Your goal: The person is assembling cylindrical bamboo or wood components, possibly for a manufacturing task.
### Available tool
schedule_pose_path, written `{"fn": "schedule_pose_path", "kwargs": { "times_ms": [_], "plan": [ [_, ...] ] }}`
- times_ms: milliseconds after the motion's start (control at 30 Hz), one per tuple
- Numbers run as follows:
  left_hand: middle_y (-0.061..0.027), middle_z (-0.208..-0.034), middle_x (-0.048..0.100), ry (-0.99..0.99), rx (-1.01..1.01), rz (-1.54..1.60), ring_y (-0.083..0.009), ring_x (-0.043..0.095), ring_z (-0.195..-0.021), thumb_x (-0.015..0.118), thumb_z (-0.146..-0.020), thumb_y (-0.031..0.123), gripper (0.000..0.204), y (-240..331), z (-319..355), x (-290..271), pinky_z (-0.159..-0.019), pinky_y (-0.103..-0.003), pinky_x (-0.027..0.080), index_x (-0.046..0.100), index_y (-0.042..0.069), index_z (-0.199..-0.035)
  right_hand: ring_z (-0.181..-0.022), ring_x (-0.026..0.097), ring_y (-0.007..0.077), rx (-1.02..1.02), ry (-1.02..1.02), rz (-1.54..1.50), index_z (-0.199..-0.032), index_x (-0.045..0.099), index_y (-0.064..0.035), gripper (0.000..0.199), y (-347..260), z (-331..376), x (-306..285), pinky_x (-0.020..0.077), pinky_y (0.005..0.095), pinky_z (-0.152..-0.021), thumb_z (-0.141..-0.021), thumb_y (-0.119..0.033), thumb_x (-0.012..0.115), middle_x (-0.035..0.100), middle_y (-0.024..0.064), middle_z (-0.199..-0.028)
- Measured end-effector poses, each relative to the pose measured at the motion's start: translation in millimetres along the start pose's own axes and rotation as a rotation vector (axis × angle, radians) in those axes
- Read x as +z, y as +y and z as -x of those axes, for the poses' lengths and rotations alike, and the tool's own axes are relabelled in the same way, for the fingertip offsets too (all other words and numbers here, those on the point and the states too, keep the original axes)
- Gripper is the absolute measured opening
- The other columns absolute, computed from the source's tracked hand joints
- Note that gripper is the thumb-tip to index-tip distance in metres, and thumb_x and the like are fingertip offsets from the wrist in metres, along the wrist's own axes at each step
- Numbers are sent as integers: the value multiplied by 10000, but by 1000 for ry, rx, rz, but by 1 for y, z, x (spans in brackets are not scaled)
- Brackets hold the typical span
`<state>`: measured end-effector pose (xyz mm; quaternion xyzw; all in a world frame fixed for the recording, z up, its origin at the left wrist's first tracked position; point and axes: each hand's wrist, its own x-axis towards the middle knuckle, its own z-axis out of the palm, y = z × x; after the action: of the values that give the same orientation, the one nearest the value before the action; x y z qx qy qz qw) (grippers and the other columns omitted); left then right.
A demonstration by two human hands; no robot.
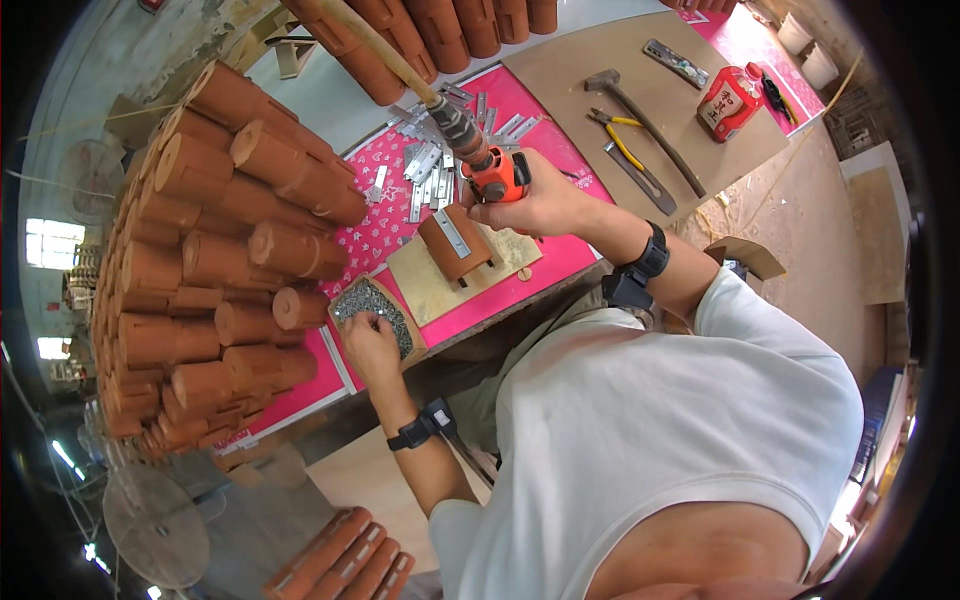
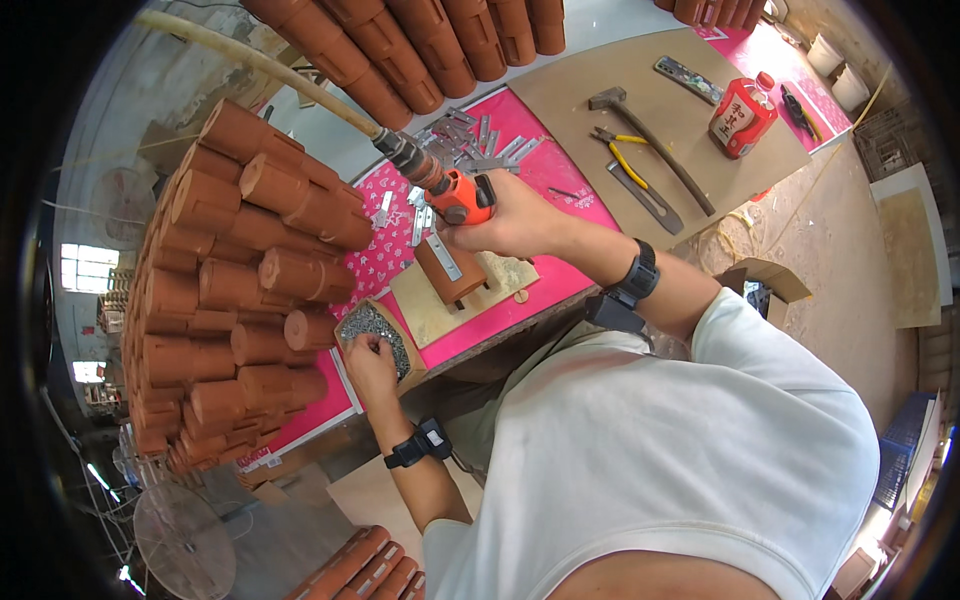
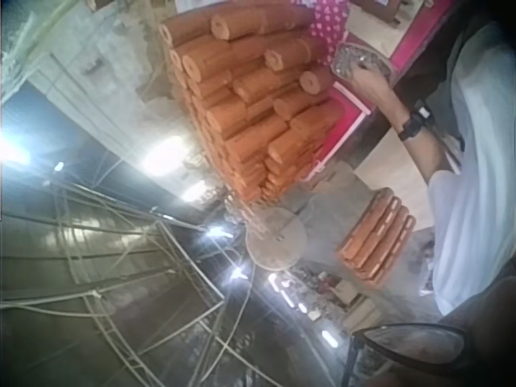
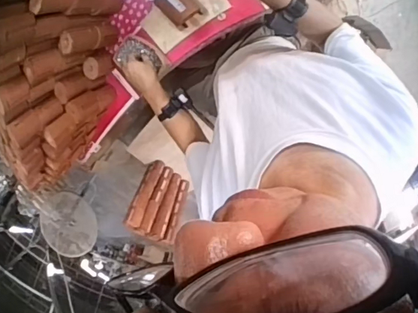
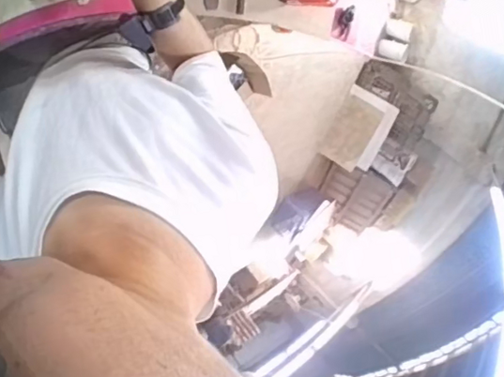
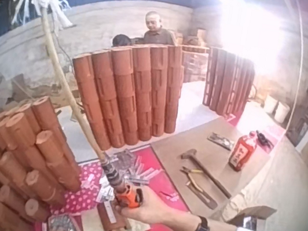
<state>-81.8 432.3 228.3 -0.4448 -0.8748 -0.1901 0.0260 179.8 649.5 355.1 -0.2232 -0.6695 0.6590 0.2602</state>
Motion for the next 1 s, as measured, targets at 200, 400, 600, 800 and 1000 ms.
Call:
{"fn": "schedule_pose_path", "kwargs": {
  "times_ms": [200,400,600,800,1000],
  "plan": [
    [-194,-937,669,-75,-32,-3,-392,626,-951,723,-818,95,118,6,-3,-10,-862,-476,491,706,3,-889,-677,574,58,-97,36,33,-937,656,-54,164,15,-2,-3,466,246,-623,-810,-106,745,616,-24,-762],
    [-208,-910,684,28,-34,-11,-397,644,-934,772,-789,96,146,-2,1,-6,-850,-469,498,723,5,-893,-680,566,63,-84,36,16,-930,659,-53,159,25,-1,-2,471,259,-629,-802,-91,747,618,-23,-771],
    [-214,-928,693,-36,-10,-41,-401,652,-937,774,-792,105,148,2,-2,-9,-854,-470,502,725,11,-896,-675,564,66,-86,64,31,-921,659,-52,143,22,1,-4,469,261,-620,-803,-91,730,622,-17,-770],
    [-233,-965,710,-140,-175,-98,-418,681,-926,767,-808,106,120,14,-6,-14,-832,-489,521,729,15,-877,-687,585,71,-47,63,47,-918,659,-50,140,17,4,-4,476,256,-625,-800,-91,723,634,-2,-777],
    [-248,-991,680,-221,-150,-163,-421,657,-961,718,-835,89,155,18,-6,-22,-837,-501,519,719,-1,-961,-712,608,81,-69,74,21,-931,654,-40,155,28,1,-6,495,262,-653,-796,-77,723,652,8,-796]
  ]
}}
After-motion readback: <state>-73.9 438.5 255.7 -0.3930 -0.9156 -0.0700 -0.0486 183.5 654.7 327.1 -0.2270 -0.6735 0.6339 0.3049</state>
